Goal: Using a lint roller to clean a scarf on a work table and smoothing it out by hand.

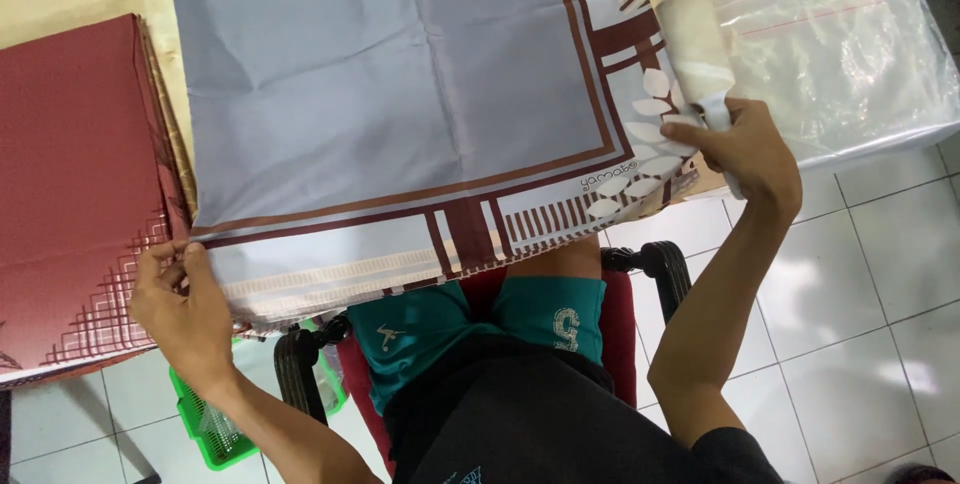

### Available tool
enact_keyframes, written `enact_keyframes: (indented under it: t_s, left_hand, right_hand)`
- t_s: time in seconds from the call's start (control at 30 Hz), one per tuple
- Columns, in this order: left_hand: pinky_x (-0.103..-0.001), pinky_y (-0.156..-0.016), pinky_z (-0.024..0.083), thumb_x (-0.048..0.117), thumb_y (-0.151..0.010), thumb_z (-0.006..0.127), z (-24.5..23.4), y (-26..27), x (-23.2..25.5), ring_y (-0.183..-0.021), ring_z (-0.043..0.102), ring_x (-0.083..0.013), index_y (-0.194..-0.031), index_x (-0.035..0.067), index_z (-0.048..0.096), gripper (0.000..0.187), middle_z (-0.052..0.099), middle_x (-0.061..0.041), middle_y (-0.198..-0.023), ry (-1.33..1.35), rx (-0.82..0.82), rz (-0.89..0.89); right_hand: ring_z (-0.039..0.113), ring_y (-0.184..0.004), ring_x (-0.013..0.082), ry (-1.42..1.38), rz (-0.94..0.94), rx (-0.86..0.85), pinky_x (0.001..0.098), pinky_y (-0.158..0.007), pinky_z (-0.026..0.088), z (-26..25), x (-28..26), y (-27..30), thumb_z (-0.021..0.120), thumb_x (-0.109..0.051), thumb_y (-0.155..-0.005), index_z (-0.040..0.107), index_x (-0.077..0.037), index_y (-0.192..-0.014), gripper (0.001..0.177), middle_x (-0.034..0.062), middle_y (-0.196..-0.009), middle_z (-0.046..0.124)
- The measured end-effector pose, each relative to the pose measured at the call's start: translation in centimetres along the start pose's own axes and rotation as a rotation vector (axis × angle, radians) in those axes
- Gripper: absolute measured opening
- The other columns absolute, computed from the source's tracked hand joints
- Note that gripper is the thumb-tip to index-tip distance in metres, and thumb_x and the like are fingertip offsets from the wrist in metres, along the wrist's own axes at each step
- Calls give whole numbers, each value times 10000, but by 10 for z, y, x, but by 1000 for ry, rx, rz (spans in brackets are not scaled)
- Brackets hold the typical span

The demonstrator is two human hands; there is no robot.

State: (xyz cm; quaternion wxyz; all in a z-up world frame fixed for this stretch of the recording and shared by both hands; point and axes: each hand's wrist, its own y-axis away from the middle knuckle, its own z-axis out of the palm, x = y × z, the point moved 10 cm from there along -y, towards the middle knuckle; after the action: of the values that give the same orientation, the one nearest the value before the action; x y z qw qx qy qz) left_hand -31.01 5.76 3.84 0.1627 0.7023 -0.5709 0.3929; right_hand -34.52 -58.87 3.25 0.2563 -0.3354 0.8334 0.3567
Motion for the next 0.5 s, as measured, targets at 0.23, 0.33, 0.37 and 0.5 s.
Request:
enact_keyframes:
  t_s: [0.23,0.33,0.37,0.5]
  left_hand:
    - [-306,-627,383,104,-1150,614,0,1,-7,-713,512,-122,-1074,16,672,130,586,-43,-778,2,-20,-97]
    - [-331,-675,429,93,-1134,630,-4,1,-5,-757,564,-155,-1097,-14,703,135,631,-73,-819,-36,-1,-35]
    - [-333,-712,458,77,-1129,620,-4,1,-6,-815,610,-171,-1118,-21,700,127,663,-91,-890,-29,-6,-21]
    - [-330,-738,471,130,-1105,614,-3,5,6,-805,615,-171,-1122,-17,714,178,684,-85,-871,-53,-71,-54]
  right_hand:
    - [474,-664,133,-152,-63,-131,268,-551,341,12,17,-6,790,-222,-893,716,-23,-967,225,22,-782,596]
    - [340,-622,111,-103,-75,-53,275,-556,275,7,13,4,791,-259,-926,629,-93,-803,263,-29,-672,416]
    - [336,-628,120,-81,-62,-31,283,-561,285,6,12,8,797,-297,-912,631,-88,-813,285,-24,-683,426]
    - [323,-605,138,62,-52,28,335,-535,263,7,15,17,866,-341,-855,516,-82,-715,458,-14,-679,370]
